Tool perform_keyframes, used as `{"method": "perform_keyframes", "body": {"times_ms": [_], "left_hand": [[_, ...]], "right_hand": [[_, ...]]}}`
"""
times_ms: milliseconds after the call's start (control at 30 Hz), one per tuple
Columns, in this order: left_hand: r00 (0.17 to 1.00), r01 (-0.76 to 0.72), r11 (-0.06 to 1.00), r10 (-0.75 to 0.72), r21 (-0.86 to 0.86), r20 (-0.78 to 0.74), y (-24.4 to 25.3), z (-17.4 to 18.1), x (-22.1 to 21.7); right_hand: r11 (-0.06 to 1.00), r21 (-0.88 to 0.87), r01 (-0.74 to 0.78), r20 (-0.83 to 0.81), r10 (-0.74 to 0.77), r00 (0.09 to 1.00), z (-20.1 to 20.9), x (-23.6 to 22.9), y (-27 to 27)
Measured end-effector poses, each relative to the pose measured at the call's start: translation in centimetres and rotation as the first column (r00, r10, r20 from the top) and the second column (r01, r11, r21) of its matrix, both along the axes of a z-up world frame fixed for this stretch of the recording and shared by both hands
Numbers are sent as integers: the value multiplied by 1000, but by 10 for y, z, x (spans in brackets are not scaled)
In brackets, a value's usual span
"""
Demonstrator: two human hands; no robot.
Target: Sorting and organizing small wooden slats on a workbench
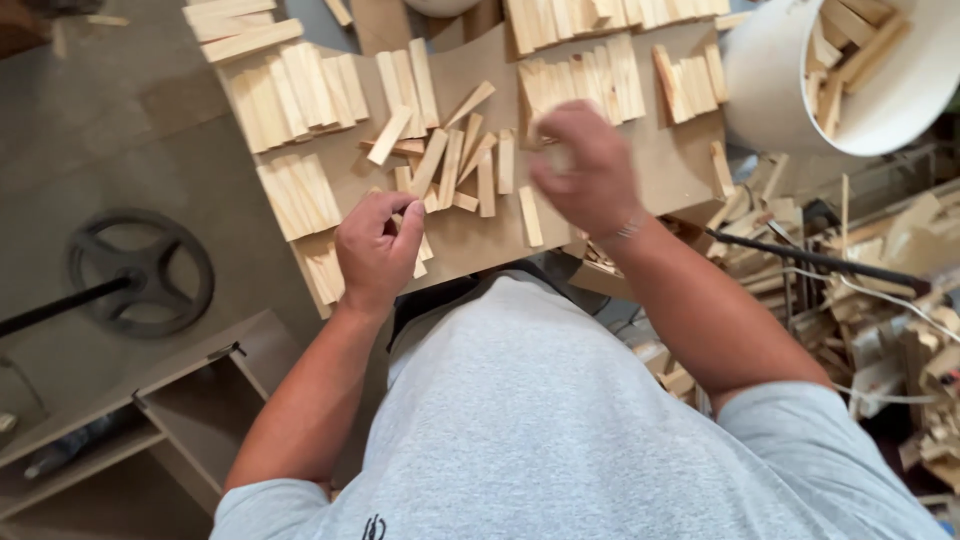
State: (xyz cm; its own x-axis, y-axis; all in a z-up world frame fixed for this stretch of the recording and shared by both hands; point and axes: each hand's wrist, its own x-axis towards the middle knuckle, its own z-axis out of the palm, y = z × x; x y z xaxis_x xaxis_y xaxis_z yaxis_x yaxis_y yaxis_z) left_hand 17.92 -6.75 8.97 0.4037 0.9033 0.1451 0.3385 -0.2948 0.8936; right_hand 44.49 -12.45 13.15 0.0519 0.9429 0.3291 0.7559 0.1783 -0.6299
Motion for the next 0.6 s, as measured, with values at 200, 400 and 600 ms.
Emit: {"method": "perform_keyframes", "body": {"times_ms": [200,400,600], "left_hand": [[969,244,942,-246,228,-22,-37,-63,40],[725,687,633,-630,357,-278,-49,-29,118],[719,674,347,-511,652,-471,-57,-53,180]], "right_hand": [[654,-335,679,-183,-752,634,-42,55,-128],[620,-378,687,103,-710,697,-108,31,-176],[603,-264,752,208,-726,655,-128,53,-189]]}}
